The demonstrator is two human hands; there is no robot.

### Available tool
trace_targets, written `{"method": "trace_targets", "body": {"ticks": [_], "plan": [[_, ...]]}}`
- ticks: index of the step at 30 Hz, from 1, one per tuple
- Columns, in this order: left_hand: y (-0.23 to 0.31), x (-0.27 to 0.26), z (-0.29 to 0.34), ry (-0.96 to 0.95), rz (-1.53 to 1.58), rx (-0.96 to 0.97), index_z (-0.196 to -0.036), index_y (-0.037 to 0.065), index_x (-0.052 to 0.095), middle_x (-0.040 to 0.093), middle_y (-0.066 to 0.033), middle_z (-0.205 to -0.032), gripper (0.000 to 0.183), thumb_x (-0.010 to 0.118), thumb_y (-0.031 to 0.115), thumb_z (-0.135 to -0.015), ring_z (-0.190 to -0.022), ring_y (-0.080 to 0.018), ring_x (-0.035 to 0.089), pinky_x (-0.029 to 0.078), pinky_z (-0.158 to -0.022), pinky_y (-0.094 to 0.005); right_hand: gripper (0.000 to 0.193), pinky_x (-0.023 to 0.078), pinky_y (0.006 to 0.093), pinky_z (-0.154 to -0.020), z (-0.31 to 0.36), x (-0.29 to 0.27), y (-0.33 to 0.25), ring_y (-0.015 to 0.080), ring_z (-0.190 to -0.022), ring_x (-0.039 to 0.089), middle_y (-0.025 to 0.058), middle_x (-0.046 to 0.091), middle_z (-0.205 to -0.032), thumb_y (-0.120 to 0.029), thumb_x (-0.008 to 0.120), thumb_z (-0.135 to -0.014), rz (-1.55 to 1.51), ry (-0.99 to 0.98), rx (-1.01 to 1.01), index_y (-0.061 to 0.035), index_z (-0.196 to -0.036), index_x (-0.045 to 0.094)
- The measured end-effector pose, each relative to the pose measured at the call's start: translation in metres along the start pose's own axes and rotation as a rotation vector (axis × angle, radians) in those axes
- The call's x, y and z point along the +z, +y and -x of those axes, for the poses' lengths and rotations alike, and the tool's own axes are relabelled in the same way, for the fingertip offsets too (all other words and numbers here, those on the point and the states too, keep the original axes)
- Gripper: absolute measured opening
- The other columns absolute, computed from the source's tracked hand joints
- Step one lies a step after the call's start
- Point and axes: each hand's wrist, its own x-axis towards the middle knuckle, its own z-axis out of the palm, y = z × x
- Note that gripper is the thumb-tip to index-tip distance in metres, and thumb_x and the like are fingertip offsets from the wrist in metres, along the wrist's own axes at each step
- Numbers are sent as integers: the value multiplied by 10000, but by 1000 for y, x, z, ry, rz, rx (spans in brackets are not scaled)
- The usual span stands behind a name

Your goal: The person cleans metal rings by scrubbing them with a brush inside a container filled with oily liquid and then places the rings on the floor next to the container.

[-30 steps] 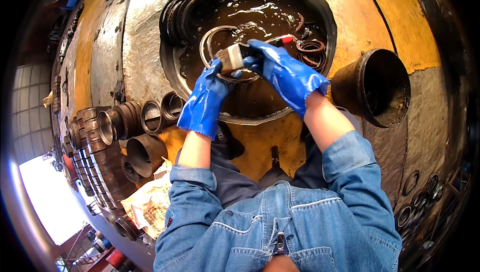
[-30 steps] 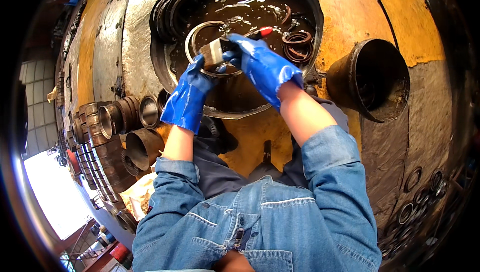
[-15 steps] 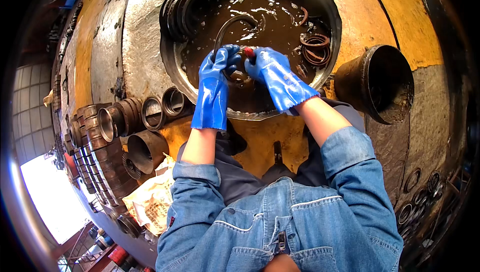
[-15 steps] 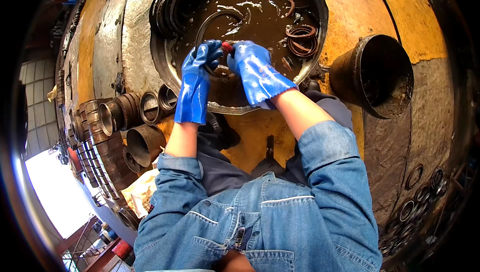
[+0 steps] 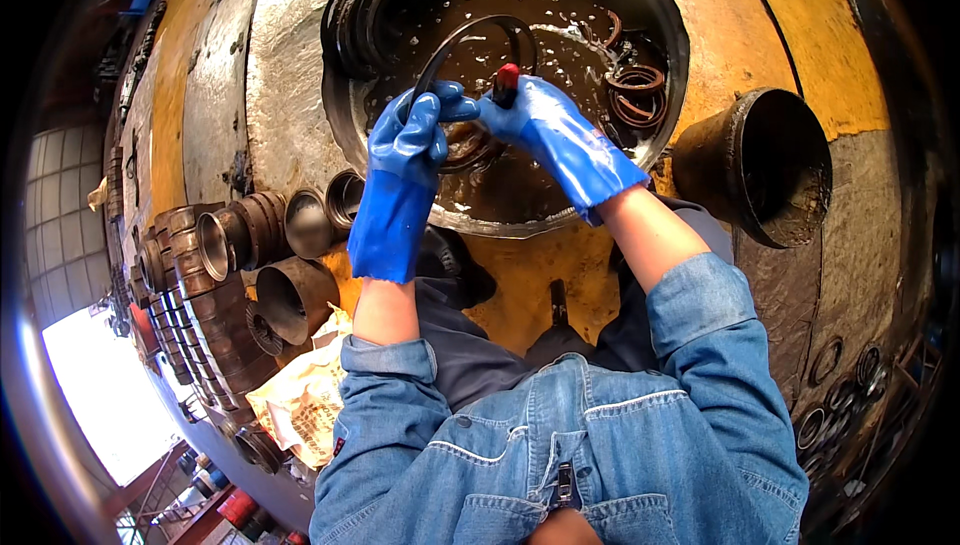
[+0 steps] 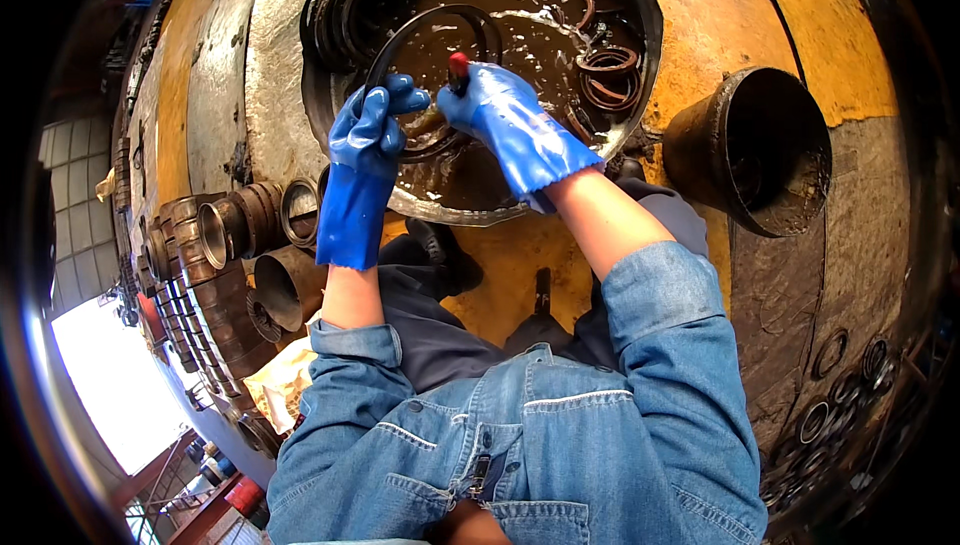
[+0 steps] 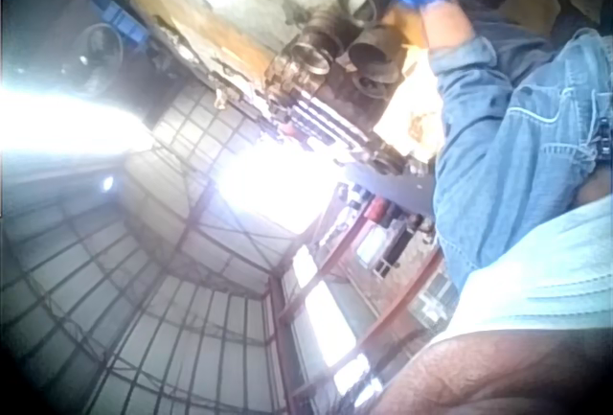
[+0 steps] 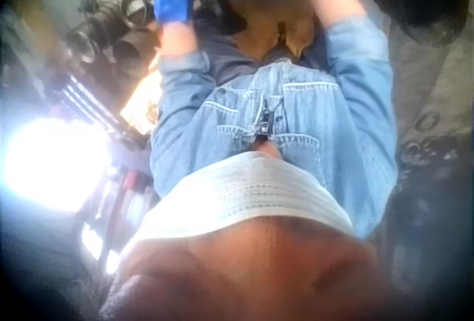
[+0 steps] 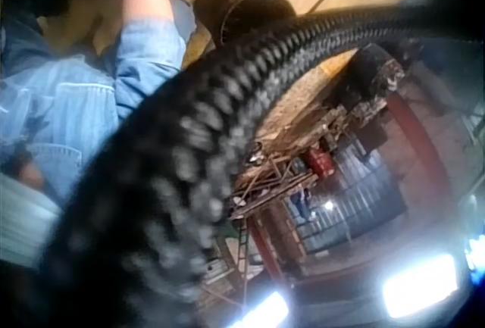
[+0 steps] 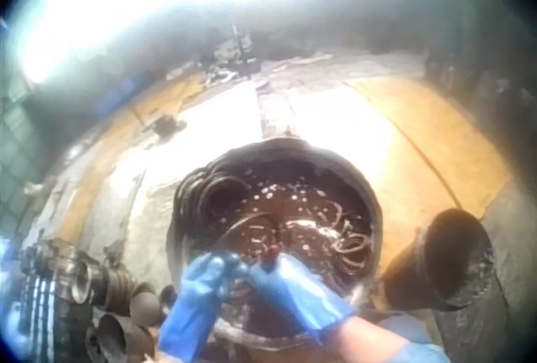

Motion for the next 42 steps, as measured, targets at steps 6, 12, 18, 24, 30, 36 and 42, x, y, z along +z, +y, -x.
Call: {"method": "trace_targets", "body": {"ticks": [6, 12, 18, 24, 30, 36, 42], "plan": [[-2, 7, 8, 21, -9, -38, -1264, -3, 674, 775, -150, -1048, 336, 626, 255, -1055, -564, -38, 471, 384, -551, -188, 361, 580, 467, -577, -22, 30, 38, 289, -746, 756, 163, 743, -1057, -217, 703, -856, 571, 514, -540, -48, -1165, 620], [3, -17, 7, 29, 138, -110, -1281, 8, 668, 774, -148, -1055, 382, 665, 302, -1036, -526, -31, 450, 352, -526, -197, 415, 541, 333, -510, 0, 14, 3, 165, -649, 715, 144, 706, -1205, -137, 675, -865, 555, 863, -1002, -155, -1279, 651], [8, -3, 12, 35, 91, -113, -1209, 2, 696, 782, -125, -951, 306, 653, 254, -1042, -531, -14, 441, 337, -503, -179, 307, 553, 425, -565, -18, 39, 23, 268, -722, 742, 97, 714, -1012, -152, 692, -873, 587, 616, -535, -159, -1179, 668], [0, -10, 10, 11, 10, -88, -1243, -11, 674, 783, -136, -940, 332, 644, 258, -1049, -481, -30, 445, 313, -469, -183, 387, 570, 432, -877, -27, 34, 20, 366, -982, 720, 184, 756, -1035, -411, 719, -865, -23, -82, 17, -107, -1103, 748], [-11, 1, -10, -15, 35, -85, -1176, 9, 705, 781, -72, -887, 272, 661, 237, -1034, -534, -23, 437, 313, -498, -177, 283, 518, 360, -731, -27, 42, 44, 132, -791, 661, 57, 723, -834, -355, 709, -875, -688, -352, 144, -85, -933, 769], [-5, 12, -3, 52, -194, -122, -1149, -14, 690, 767, -90, -915, 256, 741, 171, -980, -666, -81, 616, 483, -598, -221, 435, 565, 385, -868, 18, -46, 7, 310, -926, 752, 178, 775, -963, -470, 679, -891, 116, 150, 81, -72, -1035, 782], [-28, -15, -36, -304, -960, 570, -1080, 28, 733, 766, -125, -948, 242, 731, 31, -838, -780, -215, 710, 575, -729, -348, 331, 571, 360, -822, 3, -76, 32, 240, -868, 757, 127, 787, -938, -383, 690, -896, -2, 435, 28, -102, -1044, 783]]}}
